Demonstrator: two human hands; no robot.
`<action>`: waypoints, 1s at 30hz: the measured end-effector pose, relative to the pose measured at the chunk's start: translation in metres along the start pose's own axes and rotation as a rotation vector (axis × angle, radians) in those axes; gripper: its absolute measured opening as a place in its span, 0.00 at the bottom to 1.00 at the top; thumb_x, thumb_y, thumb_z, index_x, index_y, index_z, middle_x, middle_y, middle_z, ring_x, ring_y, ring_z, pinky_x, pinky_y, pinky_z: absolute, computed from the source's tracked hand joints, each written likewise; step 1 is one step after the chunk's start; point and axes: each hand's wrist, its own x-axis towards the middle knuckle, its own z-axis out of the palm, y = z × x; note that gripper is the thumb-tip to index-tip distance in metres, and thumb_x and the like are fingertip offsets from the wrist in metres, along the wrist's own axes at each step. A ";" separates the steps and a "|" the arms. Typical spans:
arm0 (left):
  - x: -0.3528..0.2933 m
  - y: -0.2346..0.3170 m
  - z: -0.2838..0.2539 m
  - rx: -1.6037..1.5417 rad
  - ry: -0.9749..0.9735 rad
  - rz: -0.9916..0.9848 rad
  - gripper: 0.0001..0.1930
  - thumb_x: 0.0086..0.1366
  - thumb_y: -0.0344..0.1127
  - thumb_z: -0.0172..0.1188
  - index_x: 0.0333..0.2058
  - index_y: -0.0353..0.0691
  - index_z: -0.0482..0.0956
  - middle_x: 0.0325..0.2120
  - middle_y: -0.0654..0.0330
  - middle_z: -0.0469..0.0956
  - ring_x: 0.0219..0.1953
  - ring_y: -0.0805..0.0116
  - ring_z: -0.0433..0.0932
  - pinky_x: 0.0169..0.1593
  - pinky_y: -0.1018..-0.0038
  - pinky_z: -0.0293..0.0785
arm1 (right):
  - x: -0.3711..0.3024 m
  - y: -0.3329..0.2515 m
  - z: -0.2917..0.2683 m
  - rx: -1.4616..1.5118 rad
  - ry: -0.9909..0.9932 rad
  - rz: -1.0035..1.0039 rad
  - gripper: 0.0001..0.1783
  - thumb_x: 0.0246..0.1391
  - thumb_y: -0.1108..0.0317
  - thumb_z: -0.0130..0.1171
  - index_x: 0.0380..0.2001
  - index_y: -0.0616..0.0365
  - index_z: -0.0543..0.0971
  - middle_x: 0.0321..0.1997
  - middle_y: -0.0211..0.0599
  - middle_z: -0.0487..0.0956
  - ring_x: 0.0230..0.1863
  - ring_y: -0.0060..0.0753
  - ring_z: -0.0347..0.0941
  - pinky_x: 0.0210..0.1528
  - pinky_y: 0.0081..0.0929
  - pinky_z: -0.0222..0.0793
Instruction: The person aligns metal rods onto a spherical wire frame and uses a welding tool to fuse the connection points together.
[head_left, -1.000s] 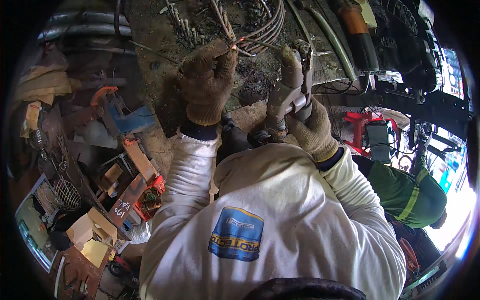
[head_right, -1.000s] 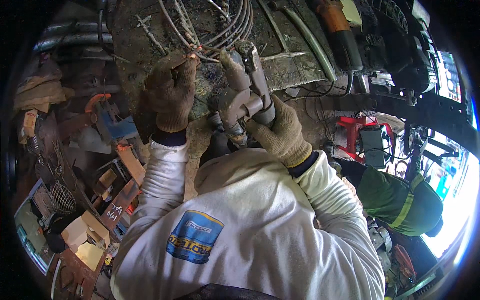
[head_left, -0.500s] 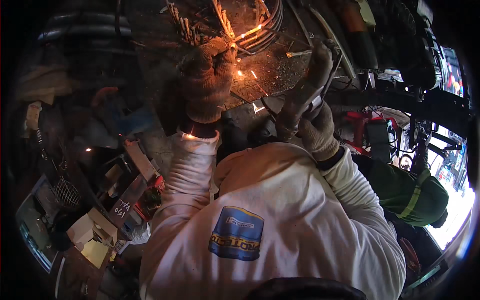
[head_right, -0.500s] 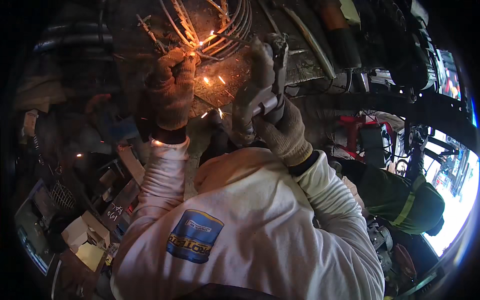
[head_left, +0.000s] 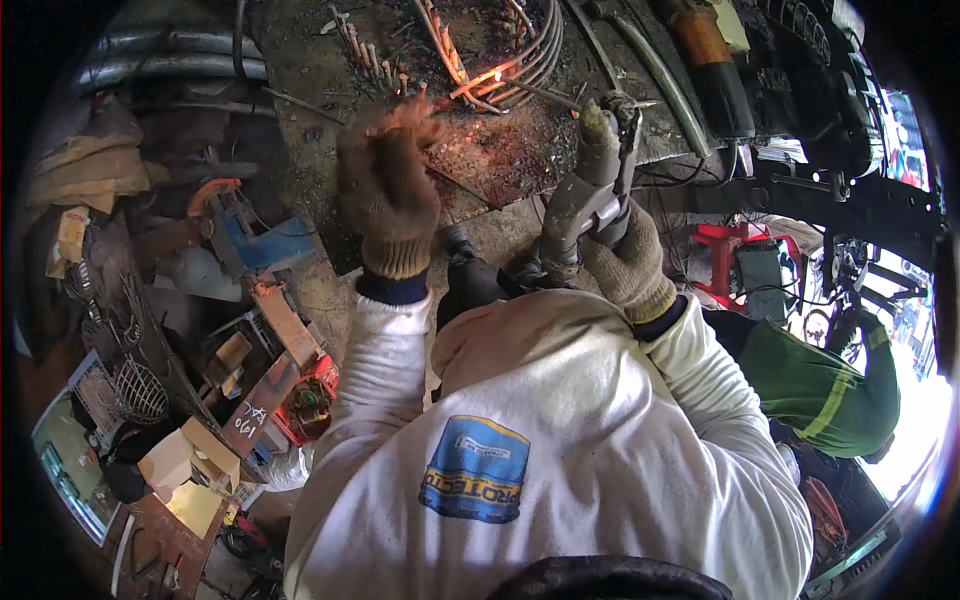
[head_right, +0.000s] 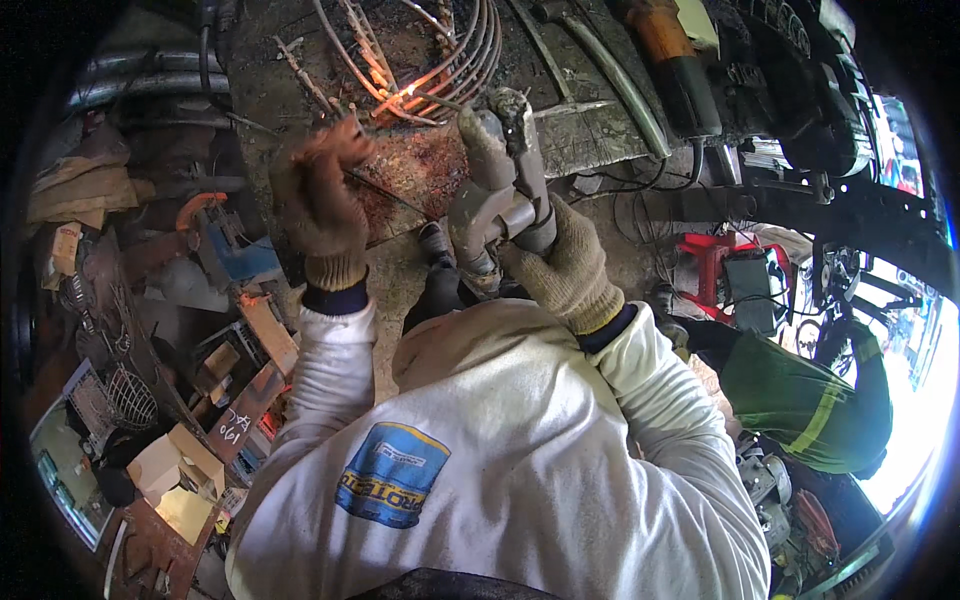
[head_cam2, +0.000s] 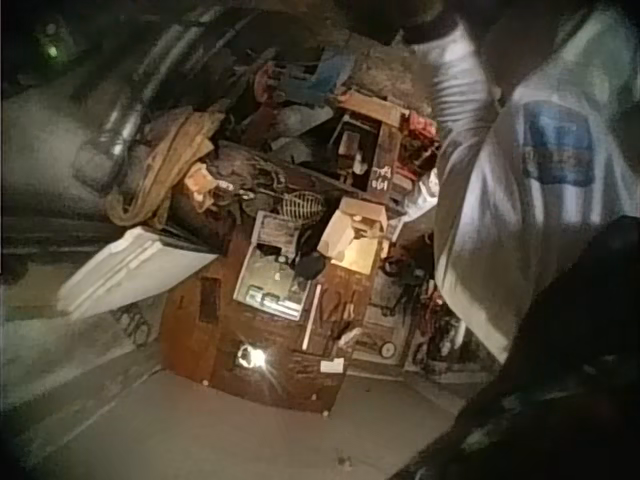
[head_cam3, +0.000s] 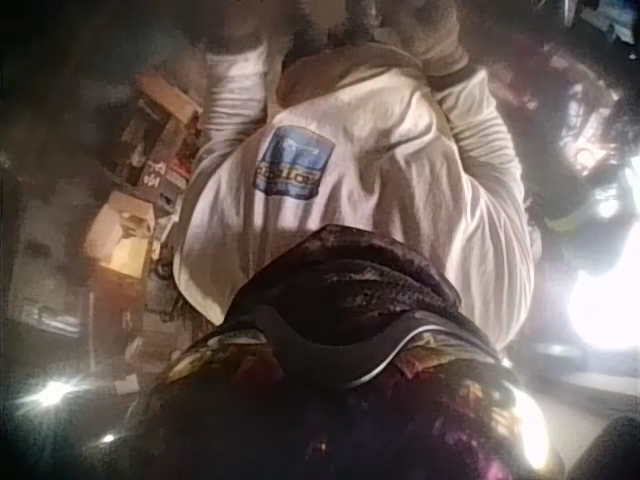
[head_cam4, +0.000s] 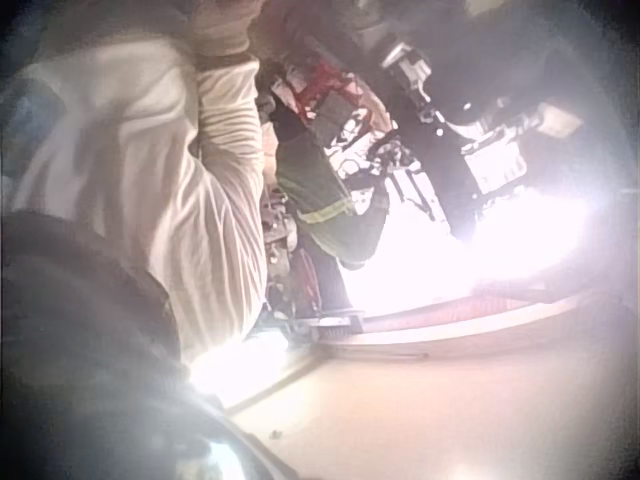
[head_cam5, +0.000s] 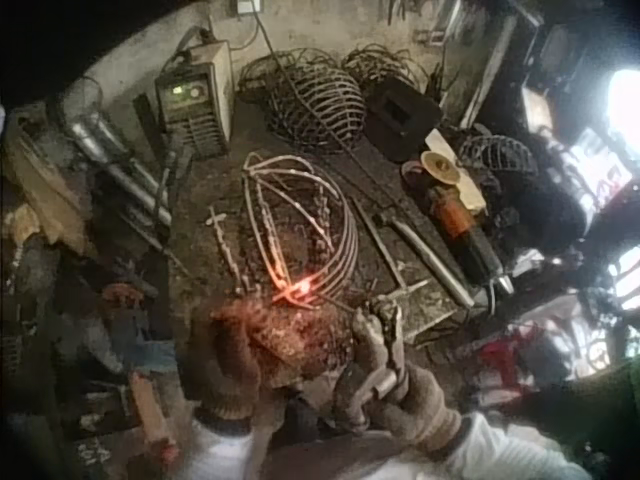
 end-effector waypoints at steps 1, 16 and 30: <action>-0.004 0.004 -0.005 0.000 -0.004 -0.002 0.12 0.71 0.28 0.52 0.51 0.34 0.70 0.39 0.48 0.82 0.33 0.59 0.82 0.36 0.64 0.79 | 0.000 -0.001 0.000 -0.024 0.010 -0.022 0.24 0.46 0.67 0.70 0.47 0.62 0.78 0.40 0.39 0.84 0.41 0.29 0.81 0.46 0.29 0.75; -0.036 0.041 -0.065 1.013 -0.333 0.256 0.08 0.60 0.31 0.62 0.39 0.44 0.82 0.38 0.59 0.81 0.38 0.54 0.80 0.43 0.61 0.77 | 0.005 0.011 0.003 -0.022 0.001 -0.025 0.24 0.48 0.64 0.69 0.48 0.61 0.78 0.41 0.41 0.84 0.42 0.30 0.81 0.46 0.31 0.74; -0.037 0.038 -0.073 1.029 -0.529 0.300 0.13 0.59 0.52 0.67 0.30 0.51 0.80 0.28 0.63 0.79 0.35 0.56 0.79 0.40 0.58 0.75 | 0.008 0.012 0.008 -0.023 -0.004 -0.008 0.25 0.49 0.63 0.68 0.49 0.61 0.77 0.40 0.43 0.84 0.42 0.35 0.81 0.46 0.31 0.74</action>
